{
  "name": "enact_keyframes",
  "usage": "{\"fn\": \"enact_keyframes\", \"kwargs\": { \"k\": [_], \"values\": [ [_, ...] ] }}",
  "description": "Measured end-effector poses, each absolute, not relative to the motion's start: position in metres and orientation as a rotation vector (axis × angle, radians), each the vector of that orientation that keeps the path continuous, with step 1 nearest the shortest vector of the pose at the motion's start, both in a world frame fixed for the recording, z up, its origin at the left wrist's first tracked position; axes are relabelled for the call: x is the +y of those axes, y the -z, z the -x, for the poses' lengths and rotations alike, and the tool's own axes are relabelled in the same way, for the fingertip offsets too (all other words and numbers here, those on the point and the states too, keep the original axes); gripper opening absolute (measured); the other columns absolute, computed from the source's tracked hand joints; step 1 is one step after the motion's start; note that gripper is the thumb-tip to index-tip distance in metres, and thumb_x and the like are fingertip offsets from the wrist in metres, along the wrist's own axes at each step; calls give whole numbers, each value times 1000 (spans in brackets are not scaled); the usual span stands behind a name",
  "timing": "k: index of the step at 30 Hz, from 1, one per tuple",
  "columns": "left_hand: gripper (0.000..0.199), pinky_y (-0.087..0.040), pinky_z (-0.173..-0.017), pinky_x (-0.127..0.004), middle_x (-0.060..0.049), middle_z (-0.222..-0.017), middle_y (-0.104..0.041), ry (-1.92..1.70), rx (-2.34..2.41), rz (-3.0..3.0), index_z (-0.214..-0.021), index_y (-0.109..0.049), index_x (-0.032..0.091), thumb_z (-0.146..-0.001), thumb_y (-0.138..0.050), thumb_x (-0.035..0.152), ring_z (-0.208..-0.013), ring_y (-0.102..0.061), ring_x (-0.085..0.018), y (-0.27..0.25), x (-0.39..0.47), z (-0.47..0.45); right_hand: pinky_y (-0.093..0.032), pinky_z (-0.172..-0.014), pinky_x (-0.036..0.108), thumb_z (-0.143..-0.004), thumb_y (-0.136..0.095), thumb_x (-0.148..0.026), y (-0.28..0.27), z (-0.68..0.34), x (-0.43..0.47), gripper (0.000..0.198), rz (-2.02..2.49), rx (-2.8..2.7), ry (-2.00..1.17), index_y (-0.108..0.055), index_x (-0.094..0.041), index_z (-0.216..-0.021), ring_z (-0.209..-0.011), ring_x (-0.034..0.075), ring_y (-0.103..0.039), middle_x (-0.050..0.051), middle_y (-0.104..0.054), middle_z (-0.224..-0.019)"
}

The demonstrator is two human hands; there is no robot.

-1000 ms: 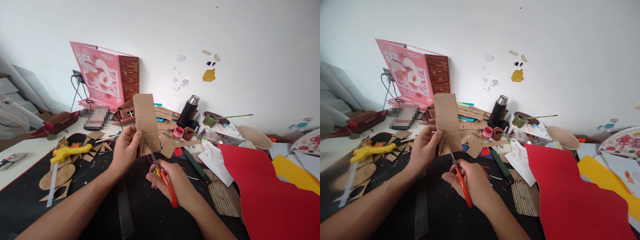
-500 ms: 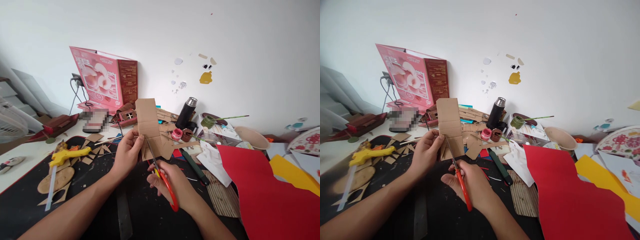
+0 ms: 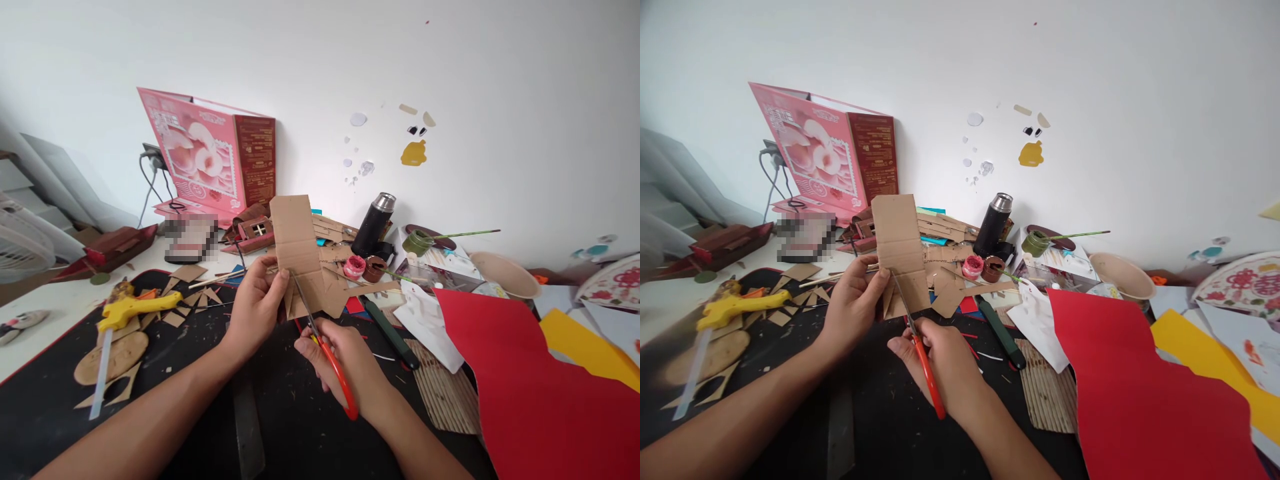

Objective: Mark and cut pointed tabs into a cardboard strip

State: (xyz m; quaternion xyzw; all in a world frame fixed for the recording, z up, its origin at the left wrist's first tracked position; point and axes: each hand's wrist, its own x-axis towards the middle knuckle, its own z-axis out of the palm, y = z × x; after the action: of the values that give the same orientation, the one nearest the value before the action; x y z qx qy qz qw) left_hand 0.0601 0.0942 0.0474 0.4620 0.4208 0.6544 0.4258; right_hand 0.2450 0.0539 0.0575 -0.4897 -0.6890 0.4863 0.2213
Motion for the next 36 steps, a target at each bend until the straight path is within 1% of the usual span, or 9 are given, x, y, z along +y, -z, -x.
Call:
{"fn": "enact_keyframes", "kwargs": {
  "k": [4,9,14,18,23,28,32,36],
  "values": [
    [46,-36,-30,-21,11,-59,-58,-1625,1055,-1179,-119,-57,23,-97,-78,58,-32,-46,-10,-46,95,-60,-44,-54,26,-104,-72,-51,-58,-245,54,29,1392,-1942,-1278,-68,-23,-98,-48,16,-59,-6,-57,-56],
    [47,-36,-31,-21,11,-62,-59,-1620,1059,-1198,-123,-56,23,-99,-75,58,-33,-46,-10,-44,96,-59,-44,-54,27,-106,-69,-53,-57,-245,54,30,1388,-1959,-1266,-67,-24,-97,-44,16,-57,-7,-55,-53],
    [46,-36,-33,-22,9,-68,-62,-1627,1034,-1231,-122,-56,23,-99,-76,58,-35,-46,-9,-42,97,-59,-43,-55,28,-108,-66,-59,-54,-246,55,37,1409,-1969,-1225,-65,-24,-95,-45,17,-58,-6,-54,-53],
    [45,-36,-31,-22,9,-65,-61,-1597,1061,-1228,-123,-58,24,-100,-74,59,-33,-46,-10,-41,97,-59,-42,-55,27,-108,-66,-62,-53,-246,55,41,1418,-1977,-1199,-65,-24,-93,-48,17,-59,-5,-56,-55],
    [45,-36,-31,-22,10,-61,-59,-1583,1054,-1240,-124,-57,24,-102,-72,61,-33,-47,-11,-38,98,-58,-39,-53,26,-107,-65,-60,-52,-245,55,42,1405,-1983,-1183,-60,-24,-87,-47,15,-54,-4,-56,-57],
    [45,-35,-31,-21,10,-61,-59,-1574,1063,-1238,-123,-57,24,-102,-71,60,-33,-47,-11,-37,99,-58,-39,-56,27,-106,-66,-55,-49,-245,57,39,1392,-2021,-1099,-60,-23,-83,-55,16,-55,-1,-61,-64],
    [47,-35,-32,-22,7,-66,-65,-1580,1034,-1241,-123,-57,24,-100,-73,61,-34,-47,-11,-39,101,-58,-39,-61,28,-106,-66,-48,-48,-245,58,35,1383,-2046,-1041,-60,-23,-82,-63,17,-58,1,-67,-71],
    [46,-40,-37,-22,3,-78,-72,-1605,1023,-1258,-121,-58,23,-99,-74,60,-41,-52,-10,-42,101,-59,-42,-65,29,-106,-66,-43,-50,-244,58,31,1401,-2061,-1031,-62,-22,-84,-67,19,-62,2,-71,-75]
  ]
}}
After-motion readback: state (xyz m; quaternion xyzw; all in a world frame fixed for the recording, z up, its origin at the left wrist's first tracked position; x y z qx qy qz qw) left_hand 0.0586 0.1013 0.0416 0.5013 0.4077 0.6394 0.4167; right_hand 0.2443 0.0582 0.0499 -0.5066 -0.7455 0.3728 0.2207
